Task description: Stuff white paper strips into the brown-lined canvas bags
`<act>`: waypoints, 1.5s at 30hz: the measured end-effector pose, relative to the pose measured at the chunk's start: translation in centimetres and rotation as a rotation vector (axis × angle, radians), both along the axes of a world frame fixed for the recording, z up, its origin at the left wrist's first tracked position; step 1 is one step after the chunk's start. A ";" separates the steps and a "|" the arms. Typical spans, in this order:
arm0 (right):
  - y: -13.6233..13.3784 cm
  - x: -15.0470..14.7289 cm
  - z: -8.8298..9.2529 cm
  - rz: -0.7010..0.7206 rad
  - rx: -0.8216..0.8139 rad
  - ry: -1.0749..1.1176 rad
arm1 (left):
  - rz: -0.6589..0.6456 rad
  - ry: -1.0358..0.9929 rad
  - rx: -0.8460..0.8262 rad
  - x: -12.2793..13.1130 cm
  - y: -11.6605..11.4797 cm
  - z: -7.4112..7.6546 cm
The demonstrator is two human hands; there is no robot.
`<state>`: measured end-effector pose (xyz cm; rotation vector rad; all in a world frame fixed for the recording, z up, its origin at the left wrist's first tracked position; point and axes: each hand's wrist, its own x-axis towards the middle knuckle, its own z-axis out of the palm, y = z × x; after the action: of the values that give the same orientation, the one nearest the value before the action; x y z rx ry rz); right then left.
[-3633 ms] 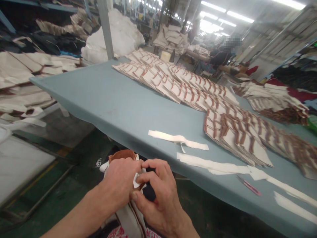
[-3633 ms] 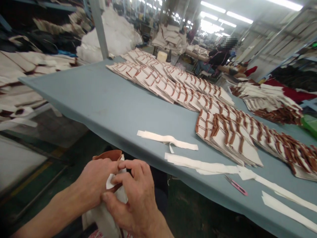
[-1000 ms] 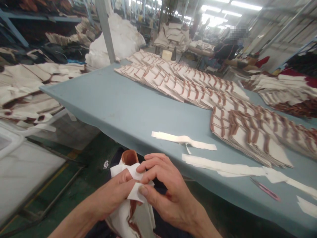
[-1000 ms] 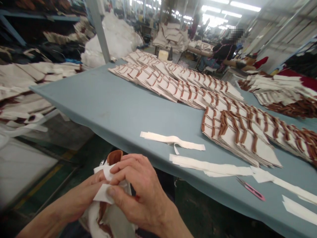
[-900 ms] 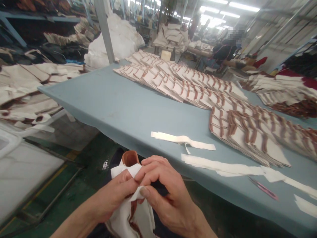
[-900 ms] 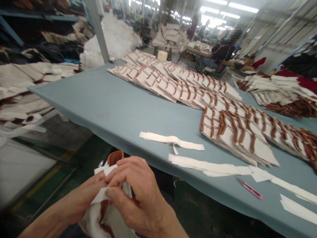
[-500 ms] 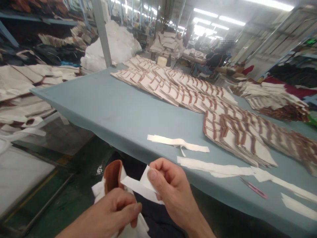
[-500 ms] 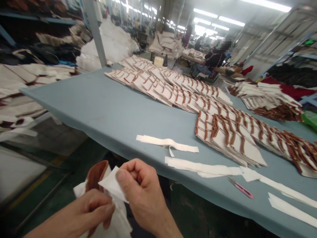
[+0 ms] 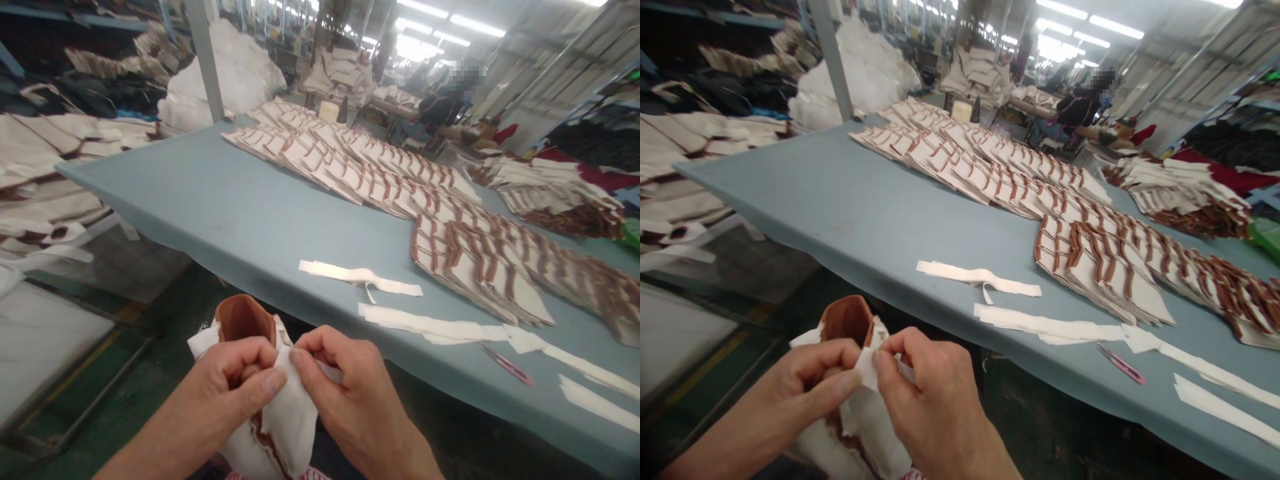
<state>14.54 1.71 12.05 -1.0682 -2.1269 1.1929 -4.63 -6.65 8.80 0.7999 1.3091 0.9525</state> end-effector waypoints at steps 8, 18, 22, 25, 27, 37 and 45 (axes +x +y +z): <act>0.0 0.2 -0.2 0.019 -0.231 0.033 | -0.050 -0.024 0.016 0.2 0.2 0.4; 0.4 0.4 -1.0 0.008 -0.190 0.094 | 0.013 -0.175 -0.106 0.4 -0.1 0.0; 0.8 0.7 -1.4 0.062 0.180 0.108 | 0.113 -0.320 -0.165 1.1 0.2 -0.2; 1.1 0.8 -1.6 0.090 0.526 0.130 | 0.217 -0.292 -0.145 1.6 0.5 -0.1; 1.0 0.7 -1.8 0.084 0.645 0.136 | 0.272 -0.230 -0.111 1.9 0.6 -0.2; -0.7 -1.8 -4.8 -0.203 0.914 0.086 | 0.478 -0.040 -0.094 3.8 1.0 1.4; -0.6 -3.0 -5.3 -0.274 0.936 0.082 | 0.350 0.187 0.111 2.9 1.5 0.5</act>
<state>11.54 1.13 6.74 -0.7888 -2.0067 0.0476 -1.75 -5.19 9.26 0.7721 1.6036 1.2588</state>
